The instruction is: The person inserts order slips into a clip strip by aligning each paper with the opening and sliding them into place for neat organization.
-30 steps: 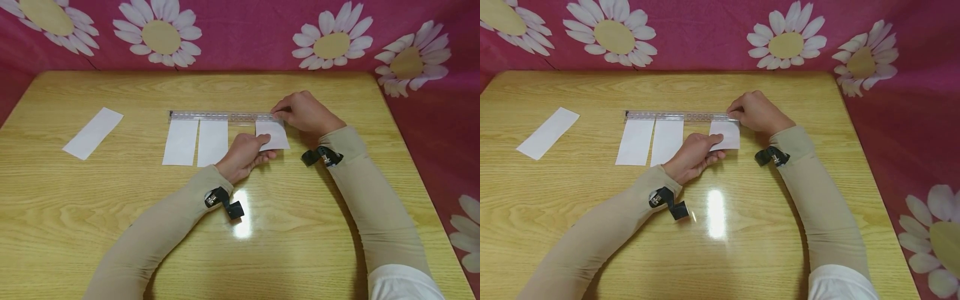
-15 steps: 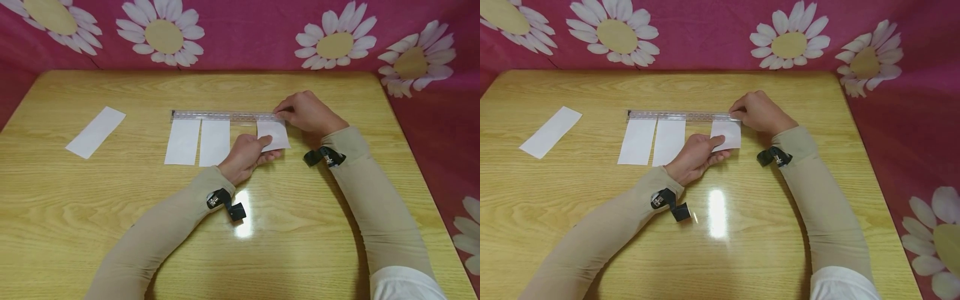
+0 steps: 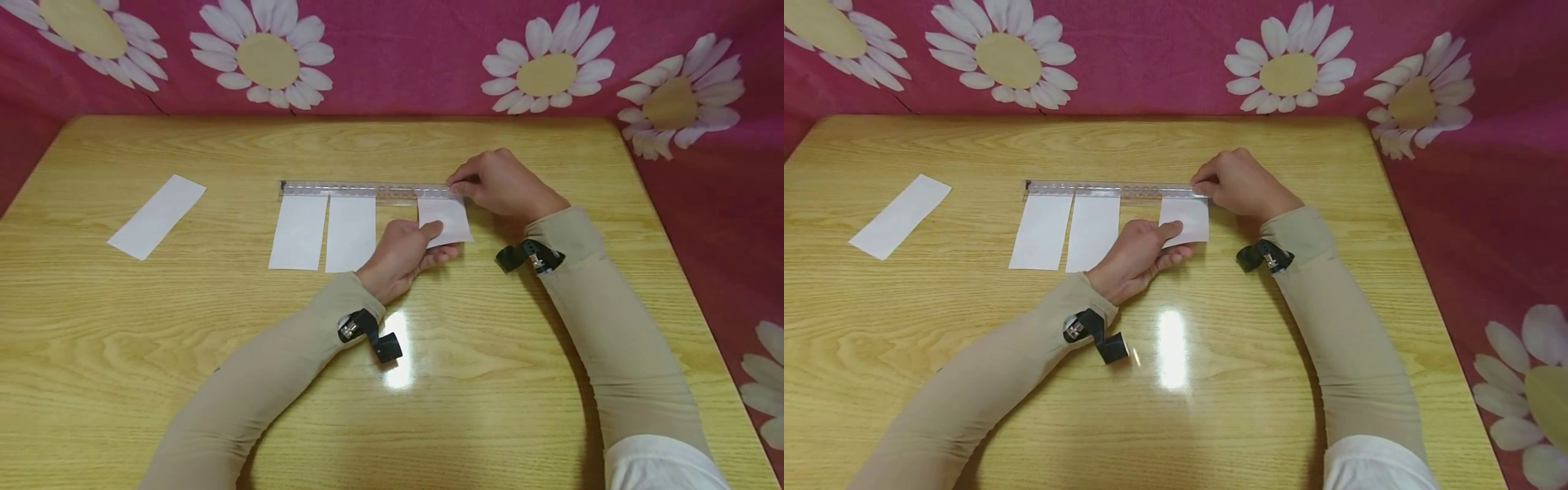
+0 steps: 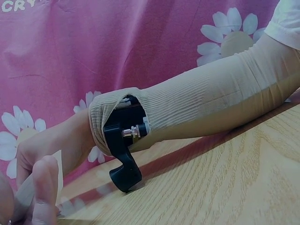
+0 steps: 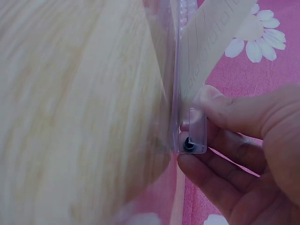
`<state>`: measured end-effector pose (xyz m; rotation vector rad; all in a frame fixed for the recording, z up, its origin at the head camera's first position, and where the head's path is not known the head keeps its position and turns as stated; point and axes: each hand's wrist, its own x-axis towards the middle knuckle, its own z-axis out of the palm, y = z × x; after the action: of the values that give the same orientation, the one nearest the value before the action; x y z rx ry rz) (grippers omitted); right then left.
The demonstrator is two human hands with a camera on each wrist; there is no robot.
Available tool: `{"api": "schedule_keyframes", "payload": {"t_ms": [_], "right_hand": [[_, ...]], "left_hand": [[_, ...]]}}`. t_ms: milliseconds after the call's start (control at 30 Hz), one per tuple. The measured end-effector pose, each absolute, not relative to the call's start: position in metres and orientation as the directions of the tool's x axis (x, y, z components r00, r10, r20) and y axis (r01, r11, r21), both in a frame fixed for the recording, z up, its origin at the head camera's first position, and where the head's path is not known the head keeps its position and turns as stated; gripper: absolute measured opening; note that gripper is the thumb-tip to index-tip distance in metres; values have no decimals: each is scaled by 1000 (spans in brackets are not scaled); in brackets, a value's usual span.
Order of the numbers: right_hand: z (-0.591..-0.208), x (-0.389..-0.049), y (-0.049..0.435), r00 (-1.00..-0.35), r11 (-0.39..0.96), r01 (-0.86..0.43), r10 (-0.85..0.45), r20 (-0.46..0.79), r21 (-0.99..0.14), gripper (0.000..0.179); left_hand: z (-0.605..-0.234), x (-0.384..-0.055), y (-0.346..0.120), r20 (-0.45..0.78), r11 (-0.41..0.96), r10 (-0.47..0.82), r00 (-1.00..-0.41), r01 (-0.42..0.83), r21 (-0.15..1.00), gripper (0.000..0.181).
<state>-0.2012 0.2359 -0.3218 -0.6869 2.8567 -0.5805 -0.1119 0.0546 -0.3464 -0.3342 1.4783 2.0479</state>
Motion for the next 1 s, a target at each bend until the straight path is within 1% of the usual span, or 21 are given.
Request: {"api": "schedule_keyframes", "payload": {"t_ms": [267, 733, 1000], "right_hand": [[-323, -201, 237, -879, 814, -423, -475, -36, -398, 21], [-322, -201, 236, -883, 819, -410, -467, -51, -401, 21], [-323, -201, 237, -876, 807, -432, -482, -27, -402, 20]], "left_hand": [[-345, -111, 53, -522, -208, 311, -794, -593, 778, 28], [-347, -112, 50, -515, -205, 306, -801, -583, 786, 29], [-346, -112, 44, -513, -185, 300, -805, -576, 796, 28]]}}
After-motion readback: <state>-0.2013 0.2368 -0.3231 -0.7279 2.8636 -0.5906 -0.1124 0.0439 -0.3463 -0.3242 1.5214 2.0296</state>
